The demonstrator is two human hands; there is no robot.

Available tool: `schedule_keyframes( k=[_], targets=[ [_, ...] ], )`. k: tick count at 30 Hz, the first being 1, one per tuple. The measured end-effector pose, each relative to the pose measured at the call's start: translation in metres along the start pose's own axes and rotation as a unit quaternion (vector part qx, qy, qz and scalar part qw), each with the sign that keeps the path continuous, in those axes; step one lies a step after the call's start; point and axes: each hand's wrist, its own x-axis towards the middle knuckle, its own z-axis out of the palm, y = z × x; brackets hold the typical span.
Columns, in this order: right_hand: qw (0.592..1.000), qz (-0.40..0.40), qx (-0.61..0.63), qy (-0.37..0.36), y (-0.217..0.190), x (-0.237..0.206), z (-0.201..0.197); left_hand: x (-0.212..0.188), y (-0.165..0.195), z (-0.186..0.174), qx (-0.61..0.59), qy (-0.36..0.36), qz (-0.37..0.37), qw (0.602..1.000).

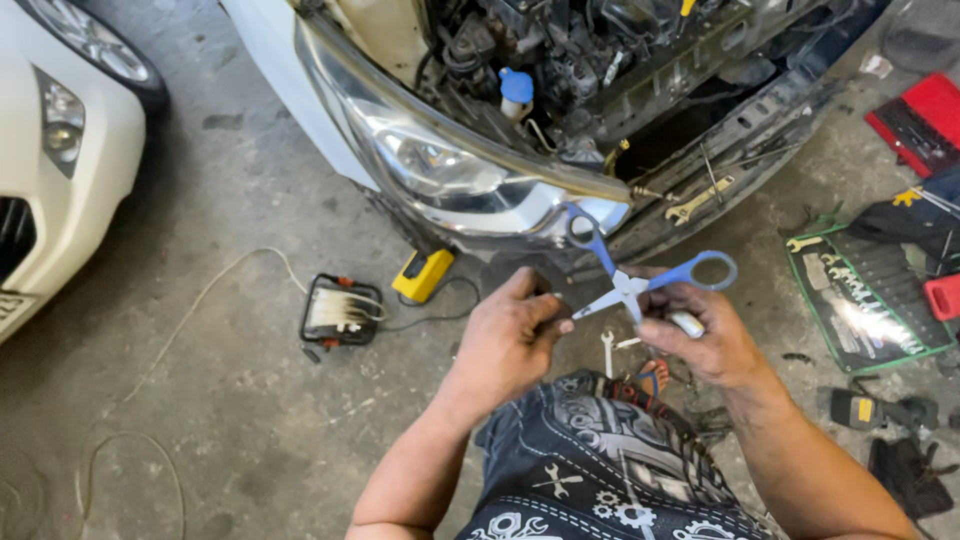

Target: The person holds a small metal part against a spinning bench grinder, repeatedly grinding and repositioning it. They then carry the part to a car with the hood open and continue working its edge by hand with a file while standing beside the engine bay.

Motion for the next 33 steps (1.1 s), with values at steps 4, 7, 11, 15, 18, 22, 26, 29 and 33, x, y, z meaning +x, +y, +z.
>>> schedule_keyframes(
  k=[4,7,11,15,18,22,26,29,33],
  targets=[
    [0.994,0.000,0.108,-0.024,0.011,-0.005,0.002,0.005,0.002,0.014,-0.025,-0.017,0.006,1.000],
    [0.990,0.115,0.082,-0.026,0.003,-0.008,-0.003,0.011,0.003,0.016,-0.025,-0.007,0.014,1.000],
    [0.985,-0.113,-0.115,-0.056,-0.016,-0.007,-0.014,0.023,0.004,0.015,0.033,-0.032,0.036,0.998],
    [0.979,-0.117,-0.163,0.033,-0.017,-0.010,-0.003,0.029,0.007,0.020,0.007,-0.056,0.061,0.997],
    [0.974,-0.162,-0.064,0.147,-0.012,-0.016,0.005,0.030,0.005,0.027,-0.110,-0.039,0.044,0.992],
    [0.954,-0.033,0.089,0.284,-0.015,-0.033,0.007,0.027,0.001,0.043,-0.461,-0.011,-0.095,0.882],
    [0.952,-0.041,0.114,0.280,-0.020,-0.042,0.011,0.024,-0.002,0.069,-0.574,0.027,-0.128,0.808],
    [0.955,-0.054,0.115,0.268,-0.021,-0.042,0.016,0.019,-0.006,0.088,-0.612,0.029,-0.165,0.773],
    [0.961,-0.058,0.080,0.260,-0.020,-0.041,0.022,0.006,-0.014,0.100,-0.589,0.017,-0.177,0.789]
  ],
)
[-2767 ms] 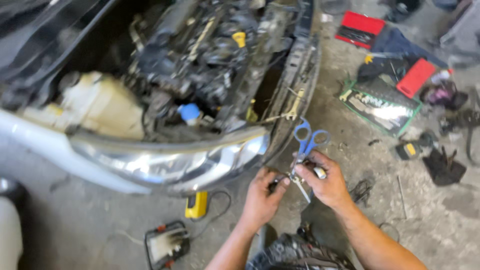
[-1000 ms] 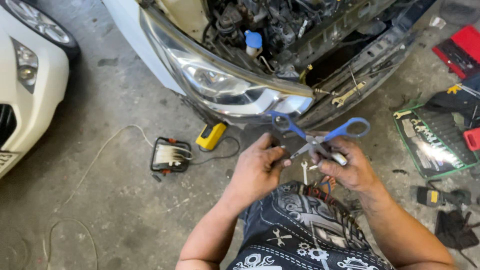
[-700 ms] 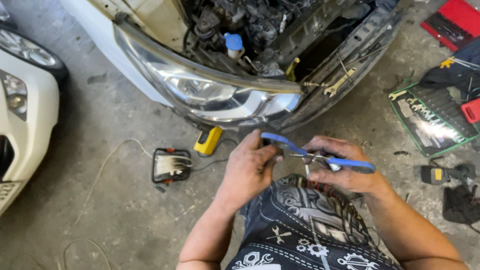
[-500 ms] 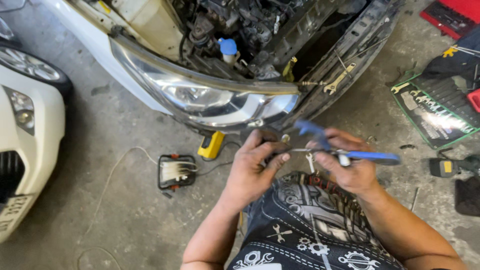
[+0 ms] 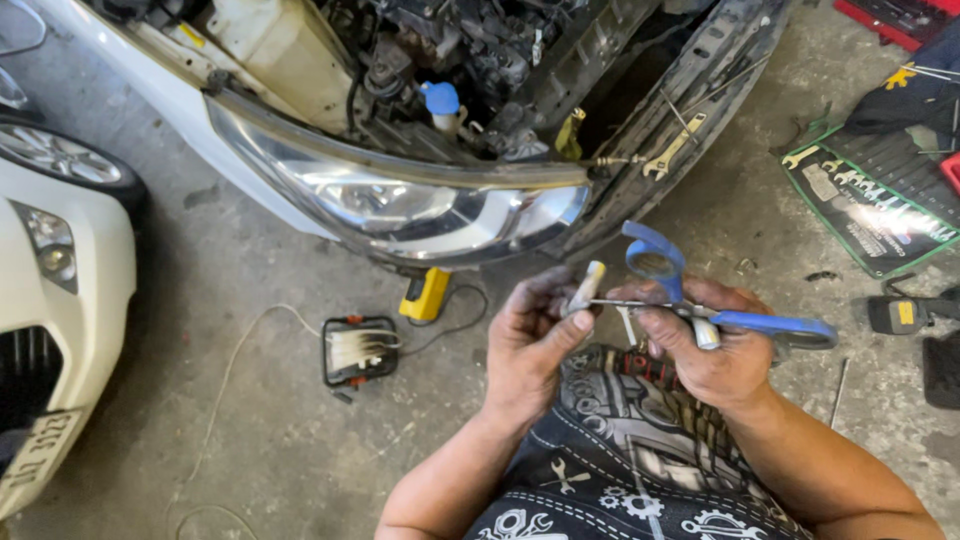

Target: The person holds a small metal part against a spinning bench grinder, repeatedly grinding and repositioning it. They then carry the part to a car with the hood open and continue working its edge by hand with a file while standing beside the engine bay.

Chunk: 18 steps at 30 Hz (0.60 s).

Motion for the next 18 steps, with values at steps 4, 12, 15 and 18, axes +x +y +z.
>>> schedule_keyframes(
  k=[4,12,15,18],
  targets=[
    [0.999,-0.030,-0.028,-0.019,-0.002,-0.003,0.000,-0.006,-0.008,-0.004,0.027,-0.007,-0.006,1.000],
    [0.995,-0.028,-0.093,-0.032,-0.011,-0.006,-0.009,-0.013,-0.002,-0.001,0.022,-0.039,-0.039,0.998],
    [0.995,-0.028,-0.092,-0.034,-0.015,-0.006,-0.008,-0.013,0.001,0.000,0.019,-0.051,-0.041,0.998],
    [0.993,-0.049,-0.097,-0.044,-0.017,-0.005,-0.007,-0.012,-0.001,-0.001,-0.014,-0.064,-0.031,0.997]
  ],
)
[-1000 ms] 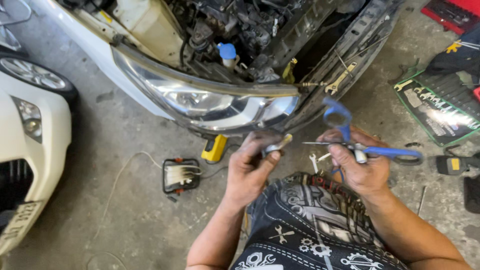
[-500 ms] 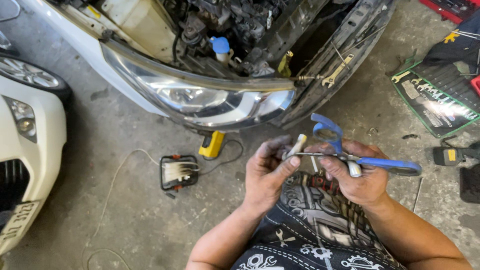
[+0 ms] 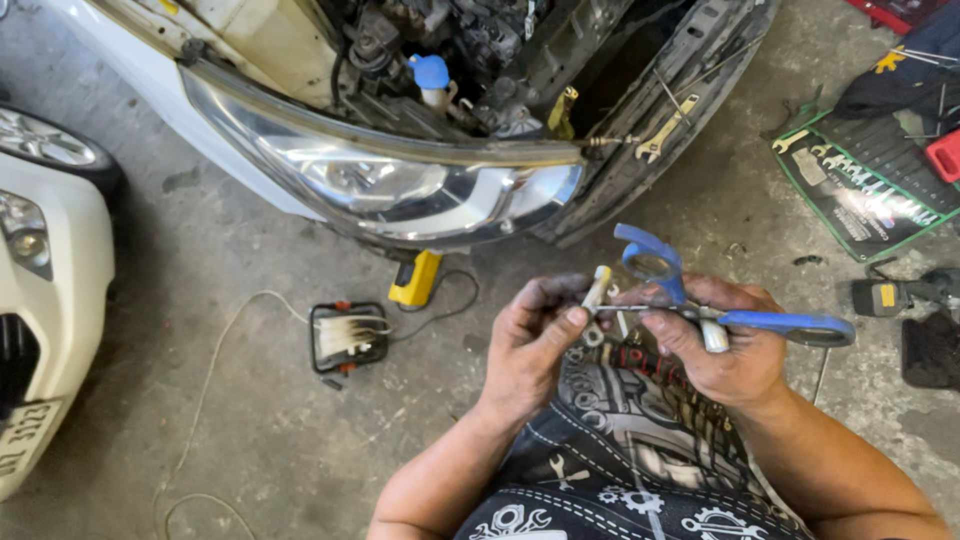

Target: The person holds a small metal part against a spinning bench grinder, repeatedly grinding and repositioning it. They then carry the part to a car with the hood open and continue working its edge by hand with a file while standing beside the engine bay.

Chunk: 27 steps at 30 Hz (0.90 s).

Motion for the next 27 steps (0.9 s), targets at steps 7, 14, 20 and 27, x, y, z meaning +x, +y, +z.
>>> schedule_keyframes(
  k=[7,14,20,27],
  targets=[
    [0.996,-0.074,-0.049,-0.021,-0.004,-0.002,-0.002,-0.006,-0.008,-0.008,0.052,0.025,-0.015,0.998],
    [0.993,-0.118,-0.027,-0.002,0.003,-0.007,-0.008,-0.017,-0.005,-0.005,0.094,0.020,0.040,0.995],
    [0.986,0.028,0.119,0.109,0.012,-0.017,-0.013,-0.019,0.005,-0.002,0.024,0.004,0.039,0.999],
    [0.989,-0.102,0.096,0.052,0.020,-0.029,0.010,-0.013,0.003,0.009,-0.076,0.004,0.046,0.996]
  ],
)
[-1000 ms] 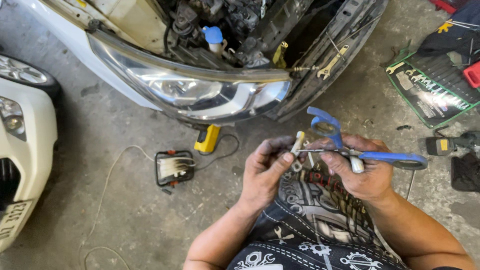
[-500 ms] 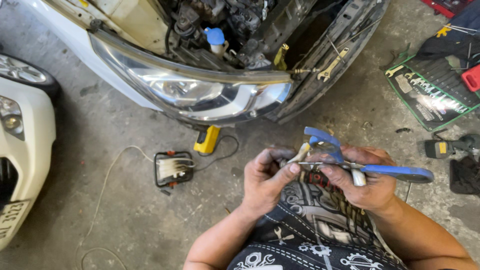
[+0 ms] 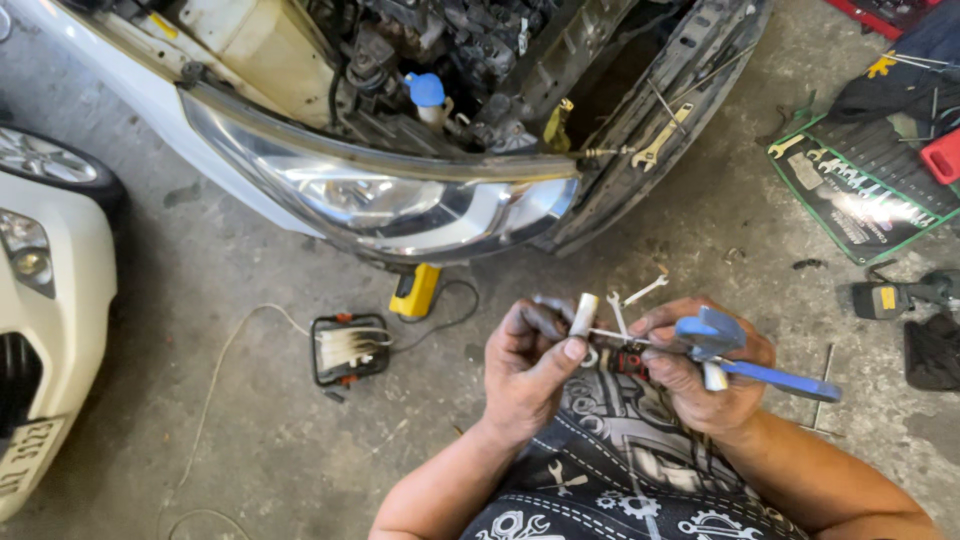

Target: The person holds a small metal part against a spinning bench grinder, repeatedly grinding and repositioning it. They then carry the part to a car with the hood open and continue working its edge by hand with a file while standing beside the engine bay.

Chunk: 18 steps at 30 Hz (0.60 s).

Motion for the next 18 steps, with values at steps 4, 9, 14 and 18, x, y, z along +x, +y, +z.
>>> schedule_keyframes(
  k=[4,9,14,18],
  targets=[
    [1.000,0.009,0.017,-0.018,0.007,0.000,0.002,0.001,0.001,0.004,0.004,-0.011,0.005,1.000],
    [0.994,0.010,0.093,0.052,0.022,0.000,-0.001,0.002,0.000,0.011,0.002,-0.045,0.009,0.999],
    [0.994,0.029,0.096,0.050,0.026,-0.002,-0.006,0.001,-0.003,0.012,0.016,-0.022,-0.003,1.000],
    [0.991,0.015,0.120,0.057,0.033,0.001,-0.005,0.001,-0.006,0.010,0.003,-0.027,-0.004,1.000]
  ],
)
